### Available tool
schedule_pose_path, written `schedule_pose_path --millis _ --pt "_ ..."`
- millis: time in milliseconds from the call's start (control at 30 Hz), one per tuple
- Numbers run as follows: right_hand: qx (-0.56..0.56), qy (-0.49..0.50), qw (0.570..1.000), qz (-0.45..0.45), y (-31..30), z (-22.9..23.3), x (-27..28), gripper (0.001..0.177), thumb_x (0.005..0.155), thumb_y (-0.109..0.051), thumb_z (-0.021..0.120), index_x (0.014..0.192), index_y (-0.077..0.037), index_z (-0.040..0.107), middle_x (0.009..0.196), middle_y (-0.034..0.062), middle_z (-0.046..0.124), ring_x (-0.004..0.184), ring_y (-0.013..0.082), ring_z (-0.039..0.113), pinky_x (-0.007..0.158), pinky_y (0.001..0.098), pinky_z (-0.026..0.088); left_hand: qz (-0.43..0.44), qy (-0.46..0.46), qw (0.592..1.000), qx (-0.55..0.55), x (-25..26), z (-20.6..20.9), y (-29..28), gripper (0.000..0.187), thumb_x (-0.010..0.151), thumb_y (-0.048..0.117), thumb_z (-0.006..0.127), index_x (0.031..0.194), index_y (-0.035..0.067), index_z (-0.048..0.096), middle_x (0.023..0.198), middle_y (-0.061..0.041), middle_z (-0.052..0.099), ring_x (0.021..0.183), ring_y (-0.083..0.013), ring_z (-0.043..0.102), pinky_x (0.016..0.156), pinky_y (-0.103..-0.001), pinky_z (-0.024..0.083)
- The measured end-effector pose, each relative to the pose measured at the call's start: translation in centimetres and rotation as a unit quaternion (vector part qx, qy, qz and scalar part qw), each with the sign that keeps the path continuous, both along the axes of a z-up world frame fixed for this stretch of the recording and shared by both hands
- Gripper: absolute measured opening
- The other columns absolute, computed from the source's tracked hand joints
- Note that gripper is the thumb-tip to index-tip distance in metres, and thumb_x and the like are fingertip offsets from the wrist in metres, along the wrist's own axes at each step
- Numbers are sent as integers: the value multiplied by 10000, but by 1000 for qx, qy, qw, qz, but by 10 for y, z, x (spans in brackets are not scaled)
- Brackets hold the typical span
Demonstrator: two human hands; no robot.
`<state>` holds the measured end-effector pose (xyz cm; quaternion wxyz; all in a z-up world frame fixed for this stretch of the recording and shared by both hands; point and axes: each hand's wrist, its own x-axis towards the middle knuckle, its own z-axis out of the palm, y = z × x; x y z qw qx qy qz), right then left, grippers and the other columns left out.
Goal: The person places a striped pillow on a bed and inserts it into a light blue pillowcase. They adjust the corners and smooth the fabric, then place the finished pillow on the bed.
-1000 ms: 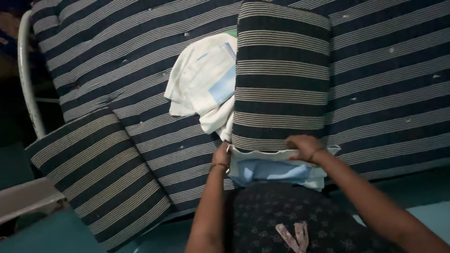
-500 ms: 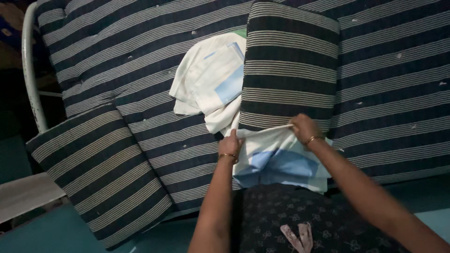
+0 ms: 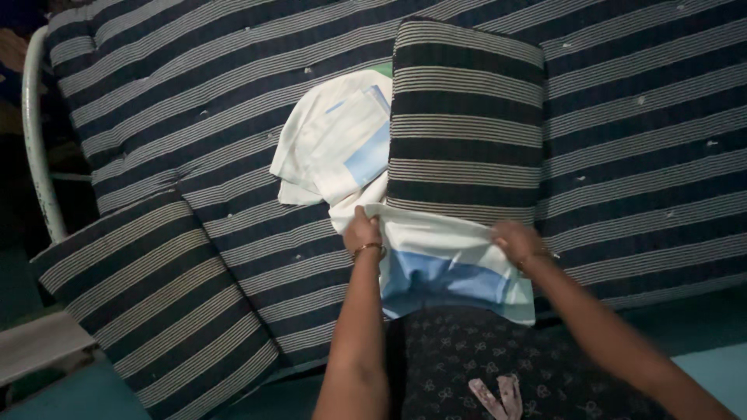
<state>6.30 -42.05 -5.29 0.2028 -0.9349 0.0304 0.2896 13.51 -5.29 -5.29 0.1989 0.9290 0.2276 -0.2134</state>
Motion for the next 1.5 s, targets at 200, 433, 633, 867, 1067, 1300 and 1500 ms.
schedule_pose_path --millis 200,433,633,867,1067,1300,1500 --pt "-47 -62 990 -114 -71 -21 -12 239 895 -302 687 1071 -157 757 1116 132 721 1066 358 684 918 477 548 -118 -110 986 41 18 26 -24 262 831 314 758 988 140 640 933 -130 724 925 -370 692 782 -530 540" --pt "3 -72 984 -162 -69 -38 -24 550 774 -299 807 1236 -38 664 1208 194 683 1100 383 661 933 465 529 -26 -227 974 7 2 86 -37 508 665 149 829 1113 100 595 1082 -153 621 998 -371 628 853 -494 507" --pt "127 59 944 -300 -65 -37 -43 655 804 -403 849 1258 17 635 1128 198 721 1013 322 695 888 436 546 -83 -176 964 -180 -40 82 -56 378 808 105 766 1143 97 591 1098 -144 615 1013 -352 637 863 -461 513" --pt "281 118 841 -447 -56 -33 -54 469 790 -304 836 1166 -49 720 1076 115 763 940 209 713 818 360 558 -252 -131 914 -289 -77 62 -88 431 786 108 777 1180 95 603 1166 -157 636 1083 -380 623 919 -461 504" --pt "402 78 738 -536 -28 8 -72 501 797 -179 808 1243 -18 649 1098 127 725 919 232 703 796 407 570 -302 -132 892 -310 -82 87 -104 527 734 167 835 1211 104 620 1239 -137 628 1156 -369 583 1011 -450 477" --pt "573 2 666 -477 9 84 -57 539 859 -152 743 1352 -18 573 1211 120 698 1042 201 691 913 345 552 -235 -244 895 -289 -62 153 -101 729 660 367 907 1249 65 603 1315 -187 573 1251 -400 520 1075 -479 425" --pt "626 -12 637 -450 27 123 -12 600 1023 -281 655 1510 38 513 1344 170 611 1112 225 558 906 450 314 -200 -292 890 -287 -56 189 -85 800 823 510 813 1383 11 532 1501 -227 509 1434 -436 432 1197 -525 329"
